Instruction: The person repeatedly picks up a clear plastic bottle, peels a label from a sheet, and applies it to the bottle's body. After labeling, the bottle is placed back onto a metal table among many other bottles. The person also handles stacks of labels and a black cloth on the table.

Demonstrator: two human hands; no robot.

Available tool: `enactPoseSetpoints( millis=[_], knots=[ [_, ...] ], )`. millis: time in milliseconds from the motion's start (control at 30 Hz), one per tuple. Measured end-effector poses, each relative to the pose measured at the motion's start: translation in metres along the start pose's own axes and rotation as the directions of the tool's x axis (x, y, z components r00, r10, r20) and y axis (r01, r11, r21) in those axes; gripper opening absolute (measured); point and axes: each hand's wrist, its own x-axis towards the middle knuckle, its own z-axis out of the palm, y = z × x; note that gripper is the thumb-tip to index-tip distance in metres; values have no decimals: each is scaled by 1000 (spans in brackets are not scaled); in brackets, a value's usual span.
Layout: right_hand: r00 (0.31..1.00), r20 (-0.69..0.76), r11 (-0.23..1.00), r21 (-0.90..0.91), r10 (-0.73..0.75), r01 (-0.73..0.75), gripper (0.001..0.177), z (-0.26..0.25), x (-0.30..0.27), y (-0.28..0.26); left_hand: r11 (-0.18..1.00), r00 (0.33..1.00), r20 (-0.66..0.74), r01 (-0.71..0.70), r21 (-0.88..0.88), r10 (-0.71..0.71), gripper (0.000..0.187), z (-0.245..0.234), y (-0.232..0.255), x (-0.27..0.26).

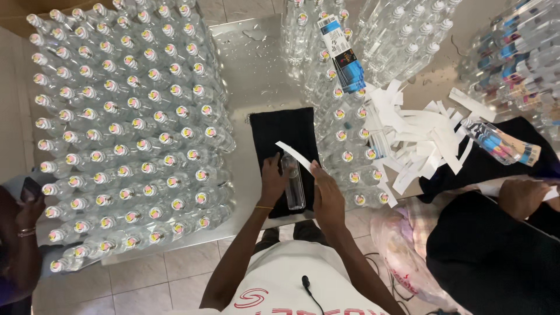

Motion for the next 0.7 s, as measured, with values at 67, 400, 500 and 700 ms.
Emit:
enactPoseSetpoints(
  millis=[67,400,500,700],
  knots=[
    [992,-65,991,-93,-105,99,47,2,-7,-6,936,998,-51,2,-352,-21,60,-30,31,-23],
    [895,-107,849,-382,-432,364,39,7,-24,-48,543,983,-183,-166,-823,24,11,-141,168,-133],
    [921,-22,867,-345,-390,359,57,-3,-14,-66,523,980,-199,-178,-833,18,11,-145,161,-138],
    [898,-166,910,-159,-407,383,51,-32,16,-134,511,978,-202,-204,-835,60,7,-159,196,-173]
  ],
)
